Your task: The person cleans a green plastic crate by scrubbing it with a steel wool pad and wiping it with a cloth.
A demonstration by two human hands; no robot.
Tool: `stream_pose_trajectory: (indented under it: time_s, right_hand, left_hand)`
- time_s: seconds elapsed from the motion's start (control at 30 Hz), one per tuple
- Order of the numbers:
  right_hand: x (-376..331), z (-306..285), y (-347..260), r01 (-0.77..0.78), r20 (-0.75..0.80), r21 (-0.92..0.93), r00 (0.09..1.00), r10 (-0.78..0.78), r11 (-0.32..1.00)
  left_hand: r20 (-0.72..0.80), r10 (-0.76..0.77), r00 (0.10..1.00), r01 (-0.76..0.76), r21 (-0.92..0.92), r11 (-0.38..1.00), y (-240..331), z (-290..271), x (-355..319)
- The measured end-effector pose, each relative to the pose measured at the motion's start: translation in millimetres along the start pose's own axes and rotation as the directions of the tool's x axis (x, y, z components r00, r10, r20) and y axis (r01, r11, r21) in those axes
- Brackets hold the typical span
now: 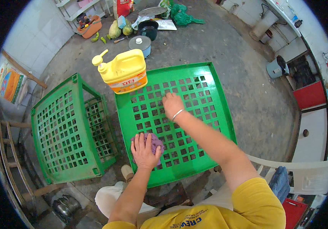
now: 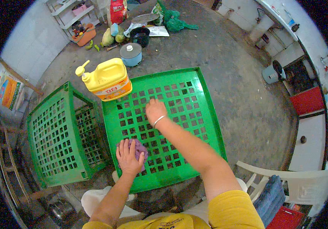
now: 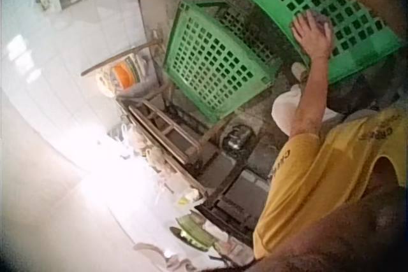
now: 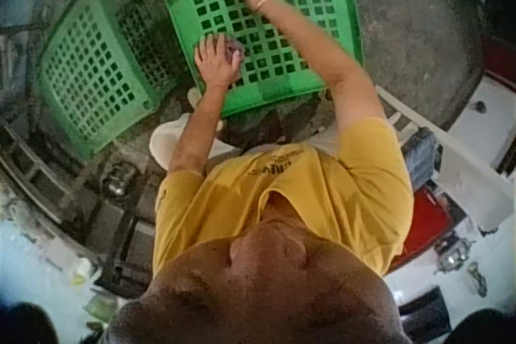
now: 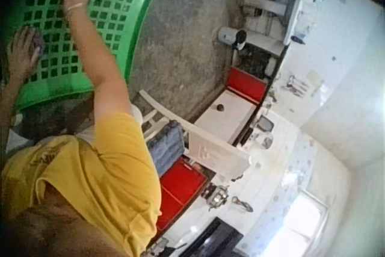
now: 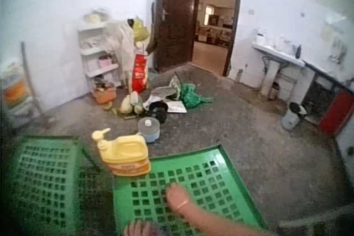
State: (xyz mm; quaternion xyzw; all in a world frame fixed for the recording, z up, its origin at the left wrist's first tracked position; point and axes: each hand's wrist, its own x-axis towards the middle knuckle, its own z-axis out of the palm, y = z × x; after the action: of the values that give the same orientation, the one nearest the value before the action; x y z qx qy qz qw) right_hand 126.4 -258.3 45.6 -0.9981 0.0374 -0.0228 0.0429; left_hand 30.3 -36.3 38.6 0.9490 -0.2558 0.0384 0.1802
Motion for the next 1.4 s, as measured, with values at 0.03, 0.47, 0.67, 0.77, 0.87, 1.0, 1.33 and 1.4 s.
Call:
stream_pose_trajectory:
  time_s: [0.03, 0.47, 0.67, 0.77, 0.87, 1.0, 1.33, 1.4]
  right_hand:
    - [6, -2, 1, 0.001, 0.006, 0.009, 1.000, -0.001, 1.000]
    - [9, -3, 106, -0.031, 0.013, -0.106, 0.999, 0.033, 0.994]
    - [17, 12, 95, -0.086, -0.341, 0.070, 0.934, 0.105, 0.994]
    - [33, 26, 52, 0.001, -0.465, 0.175, 0.882, 0.081, 0.985]
    - [22, 26, 31, -0.115, -0.172, 0.153, 0.975, 0.141, 0.982]
    - [-52, 12, -12, 0.117, -0.100, 0.097, 0.989, -0.108, 0.988]
    - [21, 9, -72, 0.183, -0.183, 0.305, 0.974, -0.131, 0.935]
    - [21, 29, -85, 0.225, -0.320, 0.246, 0.937, -0.140, 0.943]
  left_hand:
    - [0.008, -0.006, 1.000, 0.006, -0.008, 1.000, 0, 0, -1]
    - [0.019, 0.005, 1.000, -0.005, -0.017, 1.000, 2, -3, 3]
    - [-0.002, 0.015, 1.000, -0.015, -0.018, 1.000, 3, -1, 2]
    - [0.016, 0.012, 1.000, -0.012, -0.016, 1.000, 4, -1, 6]
    - [0.034, 0.004, 0.999, -0.003, -0.008, 1.000, 5, 0, 5]
    - [0.002, -0.009, 1.000, 0.009, 0.014, 1.000, 2, 2, 0]
    - [0.030, 0.009, 0.999, -0.010, 0.037, 0.999, 7, -2, 6]
    - [0.020, 0.016, 1.000, -0.017, 0.037, 0.999, 11, -1, 9]
